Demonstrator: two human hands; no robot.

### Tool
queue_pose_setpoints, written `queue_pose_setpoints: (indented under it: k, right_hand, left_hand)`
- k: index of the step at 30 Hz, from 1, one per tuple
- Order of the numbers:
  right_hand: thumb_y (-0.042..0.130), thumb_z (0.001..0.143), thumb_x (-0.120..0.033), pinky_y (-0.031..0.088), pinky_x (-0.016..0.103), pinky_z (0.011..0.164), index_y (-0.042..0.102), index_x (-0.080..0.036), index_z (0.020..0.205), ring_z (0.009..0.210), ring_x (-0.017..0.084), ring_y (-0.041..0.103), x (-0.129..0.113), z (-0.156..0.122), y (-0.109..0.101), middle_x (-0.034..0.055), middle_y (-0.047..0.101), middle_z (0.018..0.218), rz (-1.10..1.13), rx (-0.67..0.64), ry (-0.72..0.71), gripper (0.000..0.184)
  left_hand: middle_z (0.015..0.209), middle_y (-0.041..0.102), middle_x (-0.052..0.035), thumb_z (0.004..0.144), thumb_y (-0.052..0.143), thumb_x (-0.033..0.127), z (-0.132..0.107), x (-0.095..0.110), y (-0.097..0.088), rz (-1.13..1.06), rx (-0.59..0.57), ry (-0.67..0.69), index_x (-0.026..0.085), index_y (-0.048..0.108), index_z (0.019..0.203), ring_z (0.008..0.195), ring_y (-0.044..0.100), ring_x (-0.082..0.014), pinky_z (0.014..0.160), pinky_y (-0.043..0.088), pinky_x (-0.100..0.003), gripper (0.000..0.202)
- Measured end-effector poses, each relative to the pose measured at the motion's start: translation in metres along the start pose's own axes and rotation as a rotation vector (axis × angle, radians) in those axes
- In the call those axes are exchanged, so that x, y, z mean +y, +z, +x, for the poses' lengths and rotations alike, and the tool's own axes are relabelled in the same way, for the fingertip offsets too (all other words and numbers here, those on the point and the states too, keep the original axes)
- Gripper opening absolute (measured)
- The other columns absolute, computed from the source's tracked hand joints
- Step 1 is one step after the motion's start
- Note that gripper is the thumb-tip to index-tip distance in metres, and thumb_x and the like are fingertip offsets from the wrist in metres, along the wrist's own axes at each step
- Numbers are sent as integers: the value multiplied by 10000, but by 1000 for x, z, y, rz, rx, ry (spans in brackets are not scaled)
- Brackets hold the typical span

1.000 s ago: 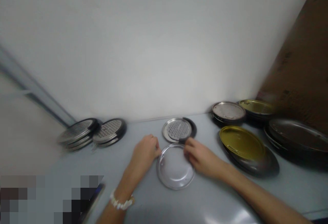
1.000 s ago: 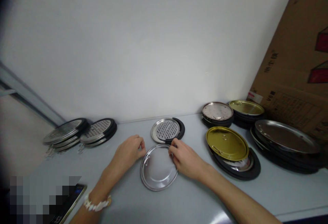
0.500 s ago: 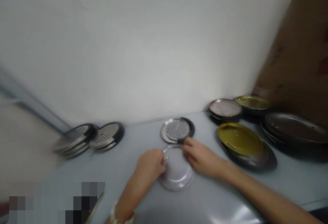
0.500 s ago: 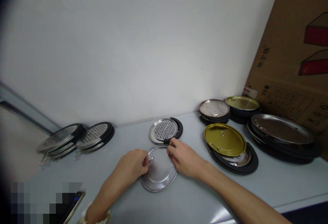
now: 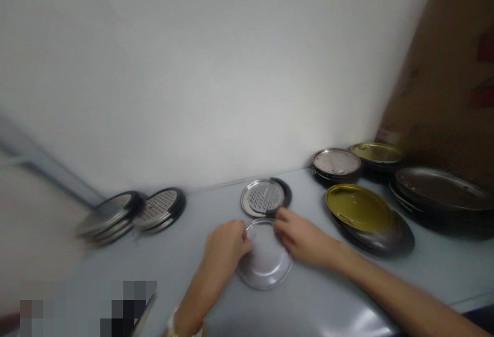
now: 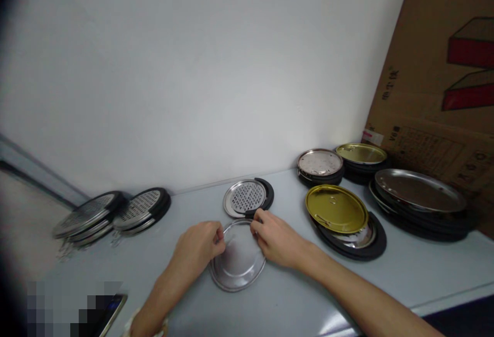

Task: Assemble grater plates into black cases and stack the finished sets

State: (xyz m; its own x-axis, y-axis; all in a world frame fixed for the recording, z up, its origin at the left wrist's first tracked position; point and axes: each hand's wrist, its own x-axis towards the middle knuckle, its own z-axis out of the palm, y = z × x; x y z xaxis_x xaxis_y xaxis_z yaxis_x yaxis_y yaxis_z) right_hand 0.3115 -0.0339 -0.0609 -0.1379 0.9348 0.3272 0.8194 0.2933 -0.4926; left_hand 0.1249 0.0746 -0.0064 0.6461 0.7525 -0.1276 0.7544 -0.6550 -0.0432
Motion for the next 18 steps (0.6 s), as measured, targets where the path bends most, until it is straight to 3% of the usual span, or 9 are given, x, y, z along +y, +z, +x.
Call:
queue_pose_setpoints:
  k: [4, 7, 10, 13, 15, 18]
  right_hand:
    - [471, 866, 7, 472, 296, 789, 606, -165, 946, 889, 181, 548, 2, 0, 2, 83, 553, 1038, 14, -1, -1, 233]
    - [467, 859, 18, 476, 303, 806, 609, -168, 962, 905, 184, 550, 3, 0, 2, 87, 555, 1058, 29, 2, -3, 255]
    - [473, 863, 4, 484, 324, 866, 603, -175, 1016, 970, 196, 558, 3, 1, 1, 92, 556, 1101, 38, 33, 24, 269]
    - [485, 864, -21, 476, 369, 953, 578, -177, 1162, 1049, 218, 559, 3, 2, -1, 99, 560, 1142, 37, 82, 83, 349]
    - [484, 868, -33, 462, 393, 1004, 526, -182, 1296, 1105, 229, 557, 5, 2, -1, 108, 553, 1206, 39, 107, 102, 455]
    - [503, 893, -82, 421, 420, 1078, 439, -185, 1420, 1230, 251, 513, 10, 2, 0, 131, 493, 1376, 20, 119, 99, 541]
  left_hand:
    - [913, 747, -91, 825, 583, 241, 5, -22, 0, -2, 49, -117, 191, 697, 861, 863, 690, -247, 663, 418, -282, 129]
    - [879, 741, -88, 844, 558, 245, 14, -33, 4, -67, 64, -115, 181, 690, 836, 834, 684, -237, 662, 425, -282, 147]
    - [890, 719, -74, 899, 480, 206, 24, -30, 12, -226, 192, 26, 178, 680, 906, 842, 666, -212, 756, 477, -293, 202]
    - [1136, 668, -90, 944, 408, 154, 31, -20, 22, -374, 360, 264, 188, 643, 1133, 1074, 616, -208, 981, 470, -339, 303]
    - [1271, 613, -93, 963, 386, 138, 35, -15, 30, -415, 371, 366, 200, 603, 1239, 1202, 552, -209, 1081, 422, -378, 357]
    - [1310, 590, -101, 978, 375, 128, 38, -14, 39, -414, 330, 382, 188, 592, 1270, 1242, 526, -217, 1114, 404, -405, 369]
